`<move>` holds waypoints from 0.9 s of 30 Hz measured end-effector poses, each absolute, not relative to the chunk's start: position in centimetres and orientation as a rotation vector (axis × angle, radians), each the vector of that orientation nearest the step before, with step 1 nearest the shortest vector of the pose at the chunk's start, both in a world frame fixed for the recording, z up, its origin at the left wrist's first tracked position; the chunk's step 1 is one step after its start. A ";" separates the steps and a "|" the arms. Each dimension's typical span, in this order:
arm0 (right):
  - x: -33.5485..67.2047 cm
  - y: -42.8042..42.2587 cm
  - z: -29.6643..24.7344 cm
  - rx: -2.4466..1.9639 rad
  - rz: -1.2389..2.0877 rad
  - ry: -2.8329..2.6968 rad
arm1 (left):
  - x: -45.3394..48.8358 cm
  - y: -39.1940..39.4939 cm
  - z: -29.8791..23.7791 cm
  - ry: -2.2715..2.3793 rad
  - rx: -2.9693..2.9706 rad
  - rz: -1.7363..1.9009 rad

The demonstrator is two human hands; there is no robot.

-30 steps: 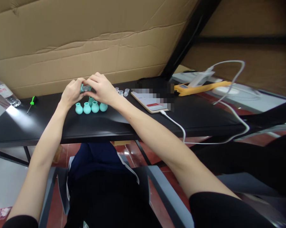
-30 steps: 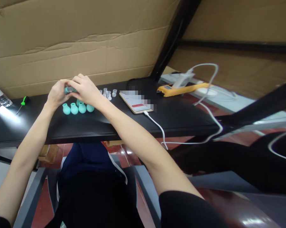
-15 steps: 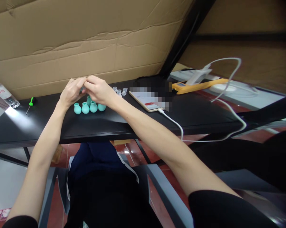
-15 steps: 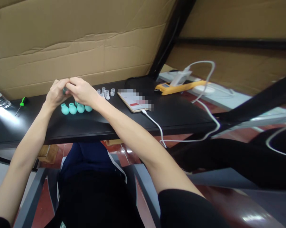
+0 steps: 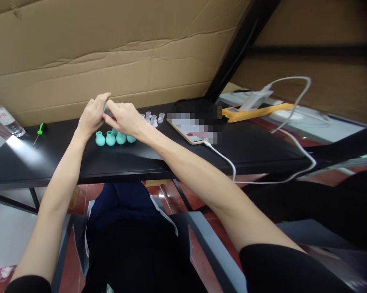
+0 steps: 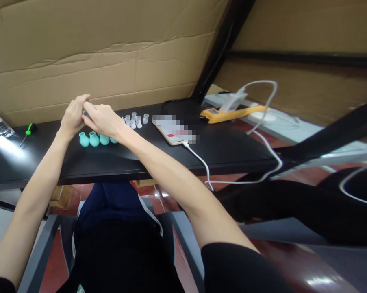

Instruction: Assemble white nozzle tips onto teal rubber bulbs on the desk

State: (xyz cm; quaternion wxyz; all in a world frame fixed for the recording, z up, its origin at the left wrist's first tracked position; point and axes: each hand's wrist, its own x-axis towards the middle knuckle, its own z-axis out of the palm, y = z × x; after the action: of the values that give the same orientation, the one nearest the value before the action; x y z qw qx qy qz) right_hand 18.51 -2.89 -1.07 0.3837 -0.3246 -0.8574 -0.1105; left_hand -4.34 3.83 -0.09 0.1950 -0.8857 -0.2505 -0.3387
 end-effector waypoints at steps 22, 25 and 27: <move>18.8 -2.8 -1.5 -0.876 -0.119 -2.030 | -2.8 3.2 -0.5 -0.763 -2.397 -1.128; 18.9 -2.8 -1.5 -0.811 -0.022 -1.963 | -2.8 3.5 -0.4 -0.781 -2.362 -1.114; 18.9 -3.0 -1.4 -0.774 0.049 -1.907 | -2.7 3.7 -0.3 -0.787 -2.340 -1.099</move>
State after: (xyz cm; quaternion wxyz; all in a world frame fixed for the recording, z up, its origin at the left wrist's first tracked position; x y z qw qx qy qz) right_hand 18.93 -2.95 -1.40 0.5152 -0.3222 -0.7939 0.0203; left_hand -2.73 3.74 -0.34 0.2179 -0.8450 -0.2844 -0.3969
